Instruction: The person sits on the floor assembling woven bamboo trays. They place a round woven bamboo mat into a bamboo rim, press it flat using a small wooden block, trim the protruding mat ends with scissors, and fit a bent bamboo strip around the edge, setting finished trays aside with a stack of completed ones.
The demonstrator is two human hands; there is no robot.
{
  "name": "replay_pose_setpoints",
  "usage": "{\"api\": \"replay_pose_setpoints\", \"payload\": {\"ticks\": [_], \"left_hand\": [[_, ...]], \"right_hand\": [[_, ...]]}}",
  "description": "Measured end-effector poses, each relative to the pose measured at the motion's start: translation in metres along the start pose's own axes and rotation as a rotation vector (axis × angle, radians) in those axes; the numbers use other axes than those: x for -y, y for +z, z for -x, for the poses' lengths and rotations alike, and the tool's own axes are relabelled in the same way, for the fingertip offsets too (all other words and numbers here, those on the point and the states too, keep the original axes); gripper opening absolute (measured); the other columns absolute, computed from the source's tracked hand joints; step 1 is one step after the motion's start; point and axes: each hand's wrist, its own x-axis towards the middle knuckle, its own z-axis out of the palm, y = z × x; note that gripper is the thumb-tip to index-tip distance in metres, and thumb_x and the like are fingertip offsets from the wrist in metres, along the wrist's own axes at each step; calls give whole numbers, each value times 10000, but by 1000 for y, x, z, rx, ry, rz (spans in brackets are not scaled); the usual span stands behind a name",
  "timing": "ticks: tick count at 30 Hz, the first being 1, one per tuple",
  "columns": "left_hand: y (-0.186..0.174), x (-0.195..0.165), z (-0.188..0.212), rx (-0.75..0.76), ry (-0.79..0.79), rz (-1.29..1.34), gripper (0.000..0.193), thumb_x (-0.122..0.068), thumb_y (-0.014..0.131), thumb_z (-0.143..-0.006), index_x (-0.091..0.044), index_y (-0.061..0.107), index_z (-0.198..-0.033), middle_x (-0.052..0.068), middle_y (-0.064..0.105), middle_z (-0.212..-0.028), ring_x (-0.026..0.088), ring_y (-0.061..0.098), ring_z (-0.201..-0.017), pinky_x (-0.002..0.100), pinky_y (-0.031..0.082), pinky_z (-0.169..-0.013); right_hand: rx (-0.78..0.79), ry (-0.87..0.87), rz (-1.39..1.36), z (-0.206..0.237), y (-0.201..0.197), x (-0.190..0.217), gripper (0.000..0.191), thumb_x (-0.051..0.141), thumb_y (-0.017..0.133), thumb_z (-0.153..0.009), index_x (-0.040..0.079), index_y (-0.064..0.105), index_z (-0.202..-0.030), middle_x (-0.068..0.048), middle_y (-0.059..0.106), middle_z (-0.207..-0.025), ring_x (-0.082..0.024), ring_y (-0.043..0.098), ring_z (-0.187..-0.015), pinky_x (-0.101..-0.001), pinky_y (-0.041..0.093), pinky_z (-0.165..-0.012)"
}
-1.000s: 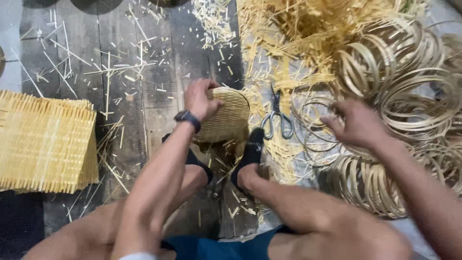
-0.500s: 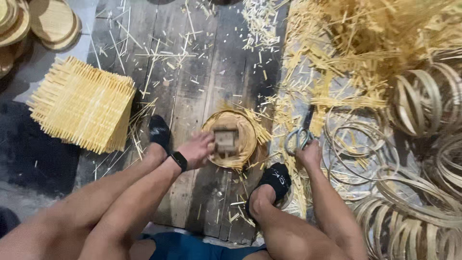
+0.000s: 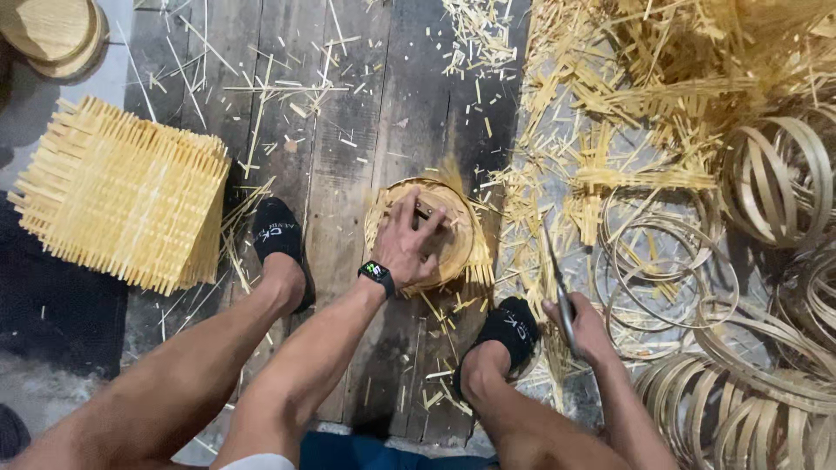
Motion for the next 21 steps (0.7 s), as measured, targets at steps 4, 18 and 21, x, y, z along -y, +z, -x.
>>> {"api": "replay_pose_setpoints", "payload": {"ticks": [4, 18, 21], "left_hand": [[7, -13, 17, -80, 177, 17, 965, -280, 822, -622, -350, 438, -1504, 237, 192, -1639, 507, 355, -1430, 622, 409, -1092], [14, -9, 33, -133, -105, 93, 957, -510, 857, -658, -138, 516, -1471, 187, 397, -1541, 499, 236, -1444, 692, 169, -1157], [17, -11, 32, -128, -132, 103, 954, -519, 861, -635, -150, 532, -1451, 179, 450, -1495, 481, 255, -1434, 680, 154, -1172]], "right_hand": [[-149, -239, -12, 8, -2, 42, 377, 364, 763, -882, 24, 599, -873, -68, 567, -631, -173, 522, -575, -343, 449, -541], [371, 163, -414, 11, 50, 176, 509, 412, 753, -940, -7, 569, -716, -29, 518, -556, -164, 468, -470, -323, 351, -430], [198, -11, -133, -1, 47, 158, 294, 431, 757, -849, 153, 681, -793, 14, 624, -574, -138, 567, -496, -314, 440, -472]]}}
